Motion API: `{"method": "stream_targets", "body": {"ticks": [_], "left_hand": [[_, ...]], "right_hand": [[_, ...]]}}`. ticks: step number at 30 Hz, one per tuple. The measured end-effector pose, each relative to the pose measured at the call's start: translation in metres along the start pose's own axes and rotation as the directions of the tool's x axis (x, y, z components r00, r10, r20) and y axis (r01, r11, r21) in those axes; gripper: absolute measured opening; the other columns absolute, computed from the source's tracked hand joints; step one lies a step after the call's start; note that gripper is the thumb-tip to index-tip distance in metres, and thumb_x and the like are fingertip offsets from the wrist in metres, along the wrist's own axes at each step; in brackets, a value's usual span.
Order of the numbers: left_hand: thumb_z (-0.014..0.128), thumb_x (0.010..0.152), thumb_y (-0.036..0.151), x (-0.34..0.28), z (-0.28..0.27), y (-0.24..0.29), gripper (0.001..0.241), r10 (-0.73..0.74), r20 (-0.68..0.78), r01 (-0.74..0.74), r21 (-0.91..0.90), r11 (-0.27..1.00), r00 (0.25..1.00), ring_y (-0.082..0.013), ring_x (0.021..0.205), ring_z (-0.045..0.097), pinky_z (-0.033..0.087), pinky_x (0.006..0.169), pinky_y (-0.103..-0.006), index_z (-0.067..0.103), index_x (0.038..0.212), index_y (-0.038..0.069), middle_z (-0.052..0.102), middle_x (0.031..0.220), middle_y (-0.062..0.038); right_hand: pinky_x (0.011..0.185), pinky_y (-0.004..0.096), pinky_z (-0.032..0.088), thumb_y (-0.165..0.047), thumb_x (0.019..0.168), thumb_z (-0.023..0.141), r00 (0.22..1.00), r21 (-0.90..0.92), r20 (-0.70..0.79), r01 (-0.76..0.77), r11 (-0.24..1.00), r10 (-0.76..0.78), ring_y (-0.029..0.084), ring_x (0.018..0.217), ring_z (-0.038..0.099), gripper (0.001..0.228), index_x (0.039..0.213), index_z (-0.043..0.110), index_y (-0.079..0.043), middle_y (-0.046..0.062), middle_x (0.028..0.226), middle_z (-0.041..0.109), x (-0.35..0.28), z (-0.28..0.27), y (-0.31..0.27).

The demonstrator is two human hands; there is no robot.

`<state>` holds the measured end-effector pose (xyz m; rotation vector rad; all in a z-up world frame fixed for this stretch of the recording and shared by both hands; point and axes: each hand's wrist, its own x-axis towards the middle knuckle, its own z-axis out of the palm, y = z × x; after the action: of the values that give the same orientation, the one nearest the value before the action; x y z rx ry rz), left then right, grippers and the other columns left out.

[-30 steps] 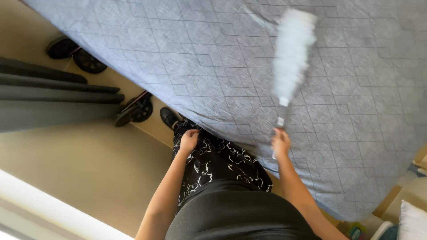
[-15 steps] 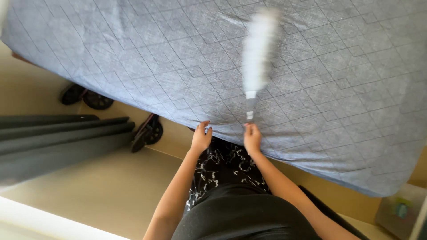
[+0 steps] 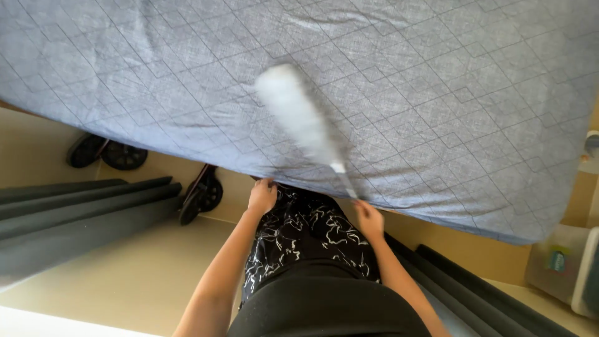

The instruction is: The person uses a feather duster to dust the surface of a gray bedsheet on a bed. After dusting, they remove the bedsheet from the mattress by hand, gathering and folding it into a bundle on the bed.

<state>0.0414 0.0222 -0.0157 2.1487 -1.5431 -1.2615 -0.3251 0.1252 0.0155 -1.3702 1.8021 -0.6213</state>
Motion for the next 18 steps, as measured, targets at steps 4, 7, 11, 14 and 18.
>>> {"method": "stream_targets", "body": {"ticks": [4,7,11,14,18], "left_hand": [[0.064,0.092,0.026,0.001,0.009,0.013,0.038,0.208,-0.049,-0.208,0.009,0.978,0.977,-0.0428,0.12,0.058,0.047,0.103,-0.0481,0.067,0.124,0.006,0.064,0.126,-0.026],[0.063,0.092,0.026,-0.006,0.001,0.034,0.038,0.175,-0.022,-0.176,-0.049,0.983,0.984,-0.0416,0.113,0.061,0.048,0.101,-0.0476,0.067,0.125,0.008,0.064,0.125,-0.025],[0.062,0.095,0.027,-0.012,0.018,0.02,0.036,0.138,-0.022,-0.138,-0.009,0.99,0.99,-0.0422,0.115,0.06,0.048,0.103,-0.0479,0.068,0.125,0.009,0.063,0.126,-0.024],[0.063,0.094,0.026,-0.003,0.045,-0.003,0.038,0.202,-0.033,-0.199,0.059,0.978,0.979,-0.0432,0.121,0.055,0.042,0.108,-0.051,0.064,0.127,0.007,0.061,0.128,-0.023],[0.062,0.092,0.025,-0.016,0.026,0.034,0.044,0.198,-0.072,-0.192,0.076,0.978,0.978,-0.0457,0.125,0.05,0.041,0.108,-0.0516,0.061,0.132,0.006,0.058,0.134,-0.023]], "right_hand": [[0.088,0.038,0.055,-0.024,0.101,0.064,0.754,0.055,-0.529,-0.427,0.902,0.389,0.025,0.097,0.073,0.023,0.112,0.078,-0.009,0.012,0.108,0.077,-0.08,-0.044,0.085],[0.077,0.046,0.057,-0.025,0.103,0.061,0.348,0.243,-0.764,-0.625,0.742,0.544,0.032,0.086,0.073,0.025,0.102,0.079,-0.007,0.015,0.097,0.077,-0.084,-0.054,0.087],[0.067,0.046,0.06,-0.021,0.102,0.059,-0.022,0.478,-0.845,-0.481,0.735,0.535,0.033,0.075,0.074,0.026,0.098,0.075,-0.002,0.017,0.089,0.075,-0.044,-0.044,0.084],[0.076,0.042,0.058,-0.016,0.104,0.059,0.364,0.214,-0.862,-0.37,0.904,0.353,0.03,0.084,0.074,0.026,0.098,0.078,0.0,0.017,0.096,0.077,-0.008,-0.028,0.092],[0.062,0.032,0.05,-0.014,0.098,0.057,0.772,0.357,-0.52,-0.194,0.914,0.367,0.016,0.073,0.061,0.022,0.108,0.074,-0.003,0.007,0.102,0.074,0.037,-0.021,0.01]]}}
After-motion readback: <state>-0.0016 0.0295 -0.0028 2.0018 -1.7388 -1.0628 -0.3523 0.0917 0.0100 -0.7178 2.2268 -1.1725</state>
